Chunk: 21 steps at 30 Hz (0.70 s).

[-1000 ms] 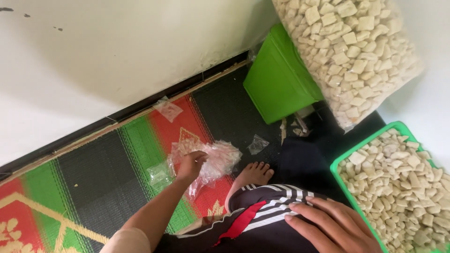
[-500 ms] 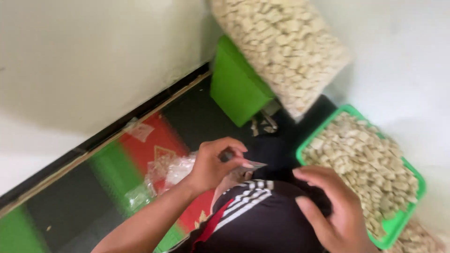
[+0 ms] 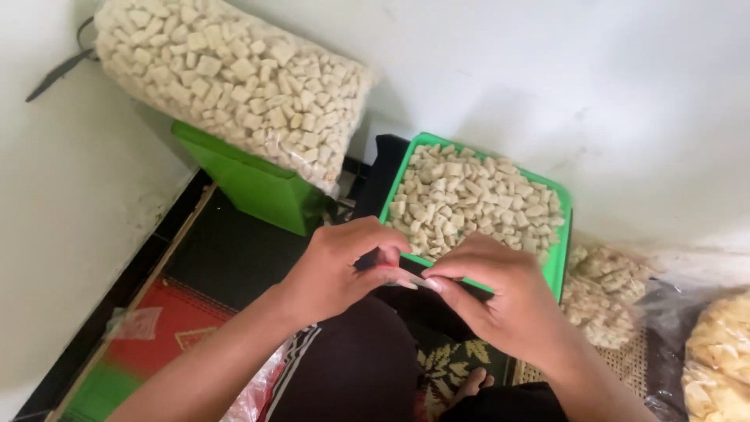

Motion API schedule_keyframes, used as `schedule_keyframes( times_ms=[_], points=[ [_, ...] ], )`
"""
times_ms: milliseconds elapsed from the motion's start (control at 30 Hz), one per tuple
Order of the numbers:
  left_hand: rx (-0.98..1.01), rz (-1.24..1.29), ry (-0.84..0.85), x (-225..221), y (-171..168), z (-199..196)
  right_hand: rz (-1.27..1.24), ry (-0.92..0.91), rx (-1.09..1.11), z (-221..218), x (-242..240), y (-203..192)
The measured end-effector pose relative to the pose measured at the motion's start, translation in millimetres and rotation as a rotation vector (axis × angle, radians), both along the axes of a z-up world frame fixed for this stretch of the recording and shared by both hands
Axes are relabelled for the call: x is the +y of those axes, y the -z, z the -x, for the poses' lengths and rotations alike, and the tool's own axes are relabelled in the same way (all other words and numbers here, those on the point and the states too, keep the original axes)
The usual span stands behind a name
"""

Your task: Manually bagging small food pieces from a tray into small plastic bags.

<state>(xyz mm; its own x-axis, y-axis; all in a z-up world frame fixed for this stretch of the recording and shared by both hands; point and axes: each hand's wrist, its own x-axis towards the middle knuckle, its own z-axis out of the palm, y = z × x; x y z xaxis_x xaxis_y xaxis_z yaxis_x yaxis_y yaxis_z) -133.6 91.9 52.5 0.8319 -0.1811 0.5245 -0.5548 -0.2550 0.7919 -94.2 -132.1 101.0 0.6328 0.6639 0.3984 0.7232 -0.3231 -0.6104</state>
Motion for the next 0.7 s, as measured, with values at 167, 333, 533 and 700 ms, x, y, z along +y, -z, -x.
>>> schedule_keyframes(
  times_ms=[167, 333, 533, 700],
  points=[
    [-0.011, -0.042, 0.041, -12.3, -2.6, -3.7, 0.026, -0.037, -0.009, 0.6, -13.8, 1.1],
    [-0.021, -0.063, 0.069, -23.4, -2.1, -5.9, 0.055, 0.012, 0.011, 5.6, -22.6, -2.6],
    [-0.035, -0.115, 0.092, -34.4, -5.5, -10.5, 0.050, 0.023, 0.078, 6.4, -33.0, -0.9],
    [-0.038, -0.148, 0.151, -44.0, -17.9, -19.6, -0.044, 0.027, 0.175, 8.9, -44.3, -1.7]
  ],
)
